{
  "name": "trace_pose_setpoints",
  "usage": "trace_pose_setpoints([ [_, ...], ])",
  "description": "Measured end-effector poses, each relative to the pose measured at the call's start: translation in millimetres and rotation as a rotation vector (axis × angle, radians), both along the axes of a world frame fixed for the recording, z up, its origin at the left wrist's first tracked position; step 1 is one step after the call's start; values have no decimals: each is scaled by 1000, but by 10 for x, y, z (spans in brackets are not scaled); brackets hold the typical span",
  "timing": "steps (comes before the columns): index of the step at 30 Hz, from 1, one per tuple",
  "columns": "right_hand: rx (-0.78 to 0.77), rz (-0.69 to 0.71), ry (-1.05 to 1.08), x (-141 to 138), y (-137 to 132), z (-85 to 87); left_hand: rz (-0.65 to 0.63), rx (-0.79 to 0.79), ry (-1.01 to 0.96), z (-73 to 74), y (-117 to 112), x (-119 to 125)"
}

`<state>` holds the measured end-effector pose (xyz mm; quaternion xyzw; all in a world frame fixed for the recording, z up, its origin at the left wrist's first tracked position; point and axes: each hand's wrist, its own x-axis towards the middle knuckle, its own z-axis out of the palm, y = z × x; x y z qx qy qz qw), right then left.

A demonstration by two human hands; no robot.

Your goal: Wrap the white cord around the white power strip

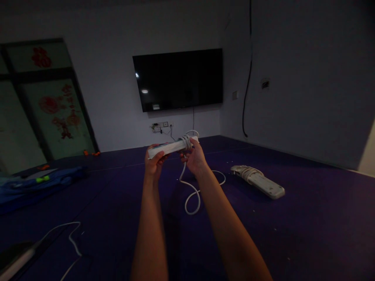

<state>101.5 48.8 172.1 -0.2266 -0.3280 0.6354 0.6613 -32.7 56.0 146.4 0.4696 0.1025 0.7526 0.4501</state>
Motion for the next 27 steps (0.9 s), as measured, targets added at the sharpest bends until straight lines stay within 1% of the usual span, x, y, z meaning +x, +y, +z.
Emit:
trace_pose_setpoints([
  [4, -5, -23, -43, -8, 37, -29, -17, 24, 79, -32, -27, -30],
  [7, -26, -58, -21, -17, 93, -67, -51, 14, 96, -56, -8, -39],
  [9, -13, -68, 25, -26, 128, -88, -60, 4, 72, -68, 25, -36],
  [12, 52, -85, 106, -41, 156, -102, -43, -50, -19, -62, 70, -21],
  [15, 112, -124, 173, -49, 154, -93, -72, -172, -48, -4, 52, -11],
  [20, 176, -131, 193, -19, 142, -65, -193, -430, 51, 165, -115, -2],
  [23, 197, -116, 160, 24, 161, -62, -198, -474, -6, 228, -175, 20],
  [27, 203, -66, 77, 80, 180, -64, -158, -487, -42, 236, -158, 39],
])
